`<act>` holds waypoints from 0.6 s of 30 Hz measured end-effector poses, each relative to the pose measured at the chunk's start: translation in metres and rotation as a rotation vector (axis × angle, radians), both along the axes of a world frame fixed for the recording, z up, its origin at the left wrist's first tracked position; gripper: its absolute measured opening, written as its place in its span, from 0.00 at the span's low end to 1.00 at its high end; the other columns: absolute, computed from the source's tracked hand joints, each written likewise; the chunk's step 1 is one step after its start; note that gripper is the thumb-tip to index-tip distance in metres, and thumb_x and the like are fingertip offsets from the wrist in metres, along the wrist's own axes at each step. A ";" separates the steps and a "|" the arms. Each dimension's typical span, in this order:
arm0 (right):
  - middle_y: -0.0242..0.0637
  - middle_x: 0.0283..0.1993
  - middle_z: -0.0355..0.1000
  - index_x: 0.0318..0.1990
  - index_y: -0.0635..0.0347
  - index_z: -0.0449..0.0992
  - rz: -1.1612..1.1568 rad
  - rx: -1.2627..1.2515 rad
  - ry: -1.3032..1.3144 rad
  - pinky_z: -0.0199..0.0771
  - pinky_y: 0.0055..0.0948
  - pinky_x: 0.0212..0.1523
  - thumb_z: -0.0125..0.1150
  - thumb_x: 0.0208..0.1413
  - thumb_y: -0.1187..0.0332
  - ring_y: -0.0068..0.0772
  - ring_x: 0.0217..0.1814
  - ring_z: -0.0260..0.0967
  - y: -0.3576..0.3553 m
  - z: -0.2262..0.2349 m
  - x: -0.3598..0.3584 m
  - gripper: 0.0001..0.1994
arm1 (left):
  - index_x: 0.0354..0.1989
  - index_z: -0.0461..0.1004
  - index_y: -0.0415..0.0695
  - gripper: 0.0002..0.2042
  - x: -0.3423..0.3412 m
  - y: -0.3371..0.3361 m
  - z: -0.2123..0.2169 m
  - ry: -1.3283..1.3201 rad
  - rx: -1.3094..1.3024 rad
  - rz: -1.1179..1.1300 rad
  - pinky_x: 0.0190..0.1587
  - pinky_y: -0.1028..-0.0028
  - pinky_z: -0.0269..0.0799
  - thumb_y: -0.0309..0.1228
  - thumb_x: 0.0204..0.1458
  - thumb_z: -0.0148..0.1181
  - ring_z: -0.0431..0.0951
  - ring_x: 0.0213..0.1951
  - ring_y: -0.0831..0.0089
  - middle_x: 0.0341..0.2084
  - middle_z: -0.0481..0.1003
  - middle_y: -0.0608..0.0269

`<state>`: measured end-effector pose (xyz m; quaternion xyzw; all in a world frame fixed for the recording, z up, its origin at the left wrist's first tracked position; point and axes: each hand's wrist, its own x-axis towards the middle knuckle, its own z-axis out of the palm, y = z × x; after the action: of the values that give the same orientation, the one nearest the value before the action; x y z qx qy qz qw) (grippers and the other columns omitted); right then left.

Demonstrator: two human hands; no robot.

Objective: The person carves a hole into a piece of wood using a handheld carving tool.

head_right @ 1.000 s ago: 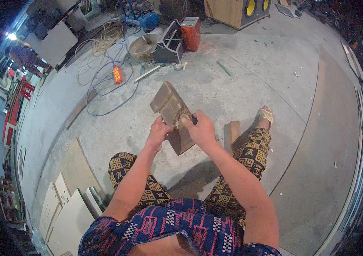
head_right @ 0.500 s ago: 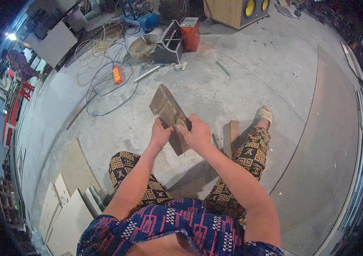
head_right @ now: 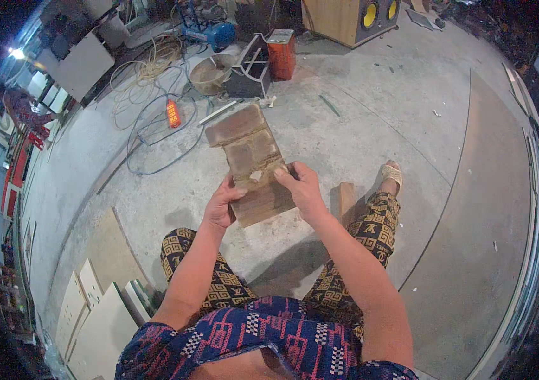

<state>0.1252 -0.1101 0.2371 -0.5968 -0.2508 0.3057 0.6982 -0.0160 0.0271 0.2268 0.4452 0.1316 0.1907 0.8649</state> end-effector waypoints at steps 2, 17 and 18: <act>0.30 0.31 0.68 0.34 0.67 0.71 0.021 0.050 0.069 0.64 0.25 0.34 0.60 0.52 0.66 0.17 0.33 0.61 0.001 0.001 -0.002 0.11 | 0.56 0.61 0.38 0.23 0.000 0.004 -0.008 -0.040 -0.282 -0.128 0.53 0.63 0.69 0.25 0.49 0.54 0.72 0.50 0.63 0.48 0.70 0.56; 0.44 0.59 0.56 0.39 0.58 0.73 -0.067 -0.187 -1.129 0.50 0.48 0.55 0.61 0.43 0.68 0.51 0.60 0.52 0.005 0.006 -0.032 0.13 | 0.42 0.70 0.35 0.13 0.013 -0.015 -0.016 0.083 -0.104 0.200 0.40 0.73 0.72 0.34 0.55 0.53 0.76 0.37 0.74 0.36 0.75 0.62; 0.44 0.60 0.55 0.38 0.58 0.74 -0.097 -0.231 -1.112 0.49 0.49 0.56 0.62 0.43 0.68 0.50 0.62 0.49 0.008 0.003 -0.034 0.13 | 0.42 0.70 0.35 0.13 0.013 -0.016 -0.018 0.085 -0.104 0.199 0.40 0.73 0.72 0.34 0.55 0.53 0.76 0.37 0.74 0.36 0.75 0.62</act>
<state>0.0914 -0.1022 0.2404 -0.7514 -0.5177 -0.0612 0.4046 -0.0030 0.0115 0.2085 0.3921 0.2215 0.2493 0.8574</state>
